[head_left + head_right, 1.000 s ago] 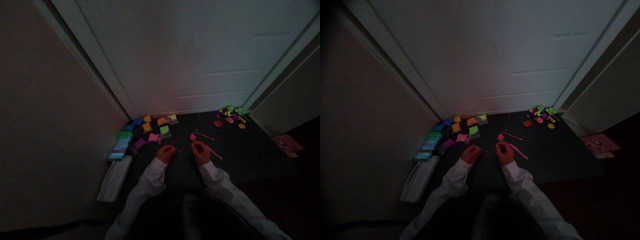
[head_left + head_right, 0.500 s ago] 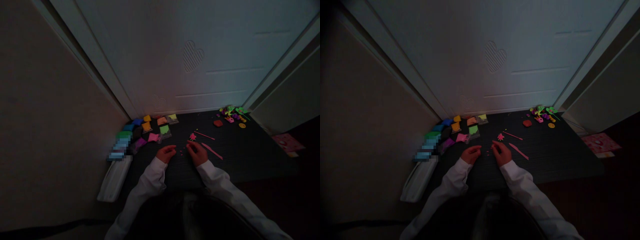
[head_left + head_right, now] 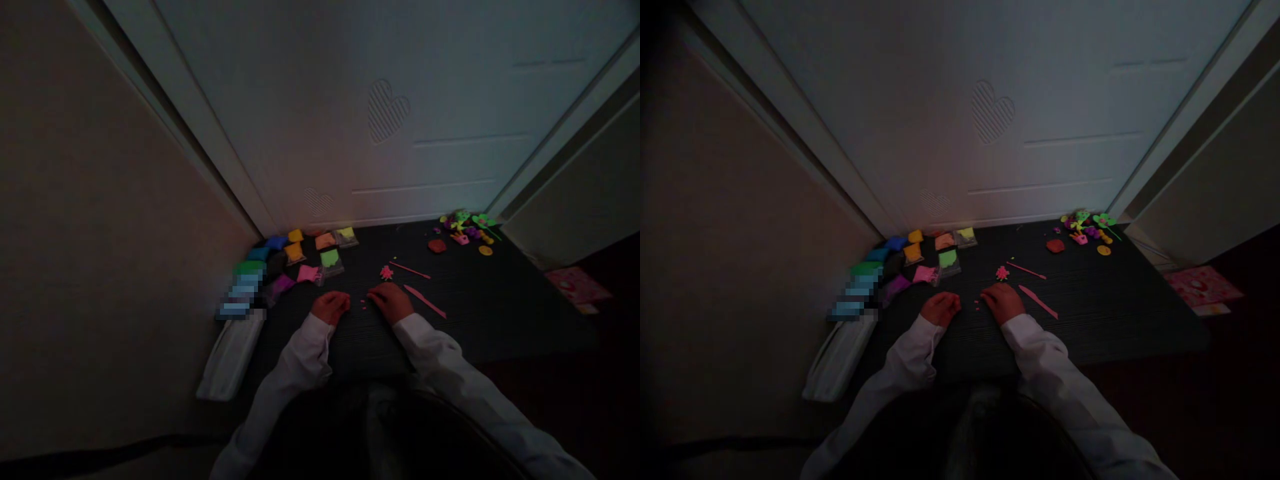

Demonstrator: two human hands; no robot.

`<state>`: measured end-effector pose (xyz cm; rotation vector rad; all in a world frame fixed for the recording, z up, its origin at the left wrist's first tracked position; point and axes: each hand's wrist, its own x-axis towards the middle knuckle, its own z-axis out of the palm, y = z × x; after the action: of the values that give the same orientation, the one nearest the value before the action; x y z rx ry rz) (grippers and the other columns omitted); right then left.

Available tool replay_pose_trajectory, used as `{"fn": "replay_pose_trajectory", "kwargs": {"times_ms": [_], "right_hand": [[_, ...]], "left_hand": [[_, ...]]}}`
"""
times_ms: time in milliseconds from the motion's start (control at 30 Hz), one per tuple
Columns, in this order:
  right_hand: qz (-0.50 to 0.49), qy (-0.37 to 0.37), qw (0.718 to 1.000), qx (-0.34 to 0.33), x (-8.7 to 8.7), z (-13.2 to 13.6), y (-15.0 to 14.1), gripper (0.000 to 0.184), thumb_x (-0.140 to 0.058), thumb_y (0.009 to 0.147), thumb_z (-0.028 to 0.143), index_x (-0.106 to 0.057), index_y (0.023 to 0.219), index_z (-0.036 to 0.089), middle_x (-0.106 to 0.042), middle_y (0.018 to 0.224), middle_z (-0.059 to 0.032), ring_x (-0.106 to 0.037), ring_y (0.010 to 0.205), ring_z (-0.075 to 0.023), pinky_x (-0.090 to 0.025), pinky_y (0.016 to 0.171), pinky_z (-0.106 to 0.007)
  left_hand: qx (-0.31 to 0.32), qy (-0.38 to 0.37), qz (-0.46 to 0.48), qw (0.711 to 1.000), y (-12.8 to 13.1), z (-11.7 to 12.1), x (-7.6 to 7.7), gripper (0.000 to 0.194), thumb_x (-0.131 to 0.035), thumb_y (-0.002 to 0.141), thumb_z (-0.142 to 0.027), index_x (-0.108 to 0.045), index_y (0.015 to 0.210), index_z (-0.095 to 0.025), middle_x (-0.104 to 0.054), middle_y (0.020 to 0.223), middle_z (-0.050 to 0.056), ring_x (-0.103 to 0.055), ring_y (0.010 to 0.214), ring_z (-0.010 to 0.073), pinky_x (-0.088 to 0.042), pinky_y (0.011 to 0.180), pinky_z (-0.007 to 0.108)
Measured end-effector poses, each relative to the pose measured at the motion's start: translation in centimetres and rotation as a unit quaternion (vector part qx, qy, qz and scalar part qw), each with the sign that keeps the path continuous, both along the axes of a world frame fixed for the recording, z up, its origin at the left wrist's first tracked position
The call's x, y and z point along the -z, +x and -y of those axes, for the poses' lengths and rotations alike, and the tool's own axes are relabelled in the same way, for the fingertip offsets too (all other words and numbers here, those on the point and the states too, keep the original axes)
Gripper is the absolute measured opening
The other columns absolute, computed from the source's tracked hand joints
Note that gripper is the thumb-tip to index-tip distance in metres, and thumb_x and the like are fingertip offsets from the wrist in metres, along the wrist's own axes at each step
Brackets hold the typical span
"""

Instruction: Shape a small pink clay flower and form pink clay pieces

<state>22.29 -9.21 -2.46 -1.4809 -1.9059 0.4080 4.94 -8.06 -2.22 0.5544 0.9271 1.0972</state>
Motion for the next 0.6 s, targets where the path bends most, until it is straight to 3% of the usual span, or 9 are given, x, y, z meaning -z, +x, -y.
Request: {"fn": "replay_pose_trajectory", "kwargs": {"times_ms": [300,467,600], "right_hand": [[0.067,-0.016,0.998,-0.01,0.55,-0.2,-0.15,0.022,-0.044,0.077,0.03,-0.063,0.085,0.02,-0.059,0.078,-0.0059,-0.05,0.077,-0.0167,-0.039,0.072,-0.029],[0.051,-0.018,0.998,-0.016,0.03,-0.02,-0.28,0.017,-0.045,0.076,0.028,-0.061,0.079,0.021,-0.059,0.077,-0.0039,-0.051,0.078,-0.0152,-0.039,0.072,-0.027],[0.019,-0.025,0.999,0.008,-0.09,0.17,-0.26,0.015,-0.046,0.074,0.03,-0.057,0.076,0.02,-0.058,0.073,-0.0016,-0.052,0.071,-0.0134,-0.041,0.066,-0.025]], "left_hand": [[0.018,-0.009,0.029,0.999,-0.09,0.04,-0.06,0.031,-0.073,0.042,-0.015,-0.062,0.071,-0.011,-0.061,0.056,0.003,-0.056,0.054,0.0088,-0.043,0.054,0.02],[0.026,-0.013,0.038,0.999,-0.09,0.04,-0.13,0.034,-0.072,0.044,-0.016,-0.062,0.076,-0.01,-0.064,0.065,0.006,-0.057,0.058,0.0095,-0.044,0.059,0.021],[0.015,-0.016,0.031,0.999,-0.05,0.03,-0.32,0.031,-0.073,0.041,-0.017,-0.061,0.069,-0.009,-0.062,0.056,0.004,-0.056,0.052,0.0093,-0.043,0.053,0.021]]}}
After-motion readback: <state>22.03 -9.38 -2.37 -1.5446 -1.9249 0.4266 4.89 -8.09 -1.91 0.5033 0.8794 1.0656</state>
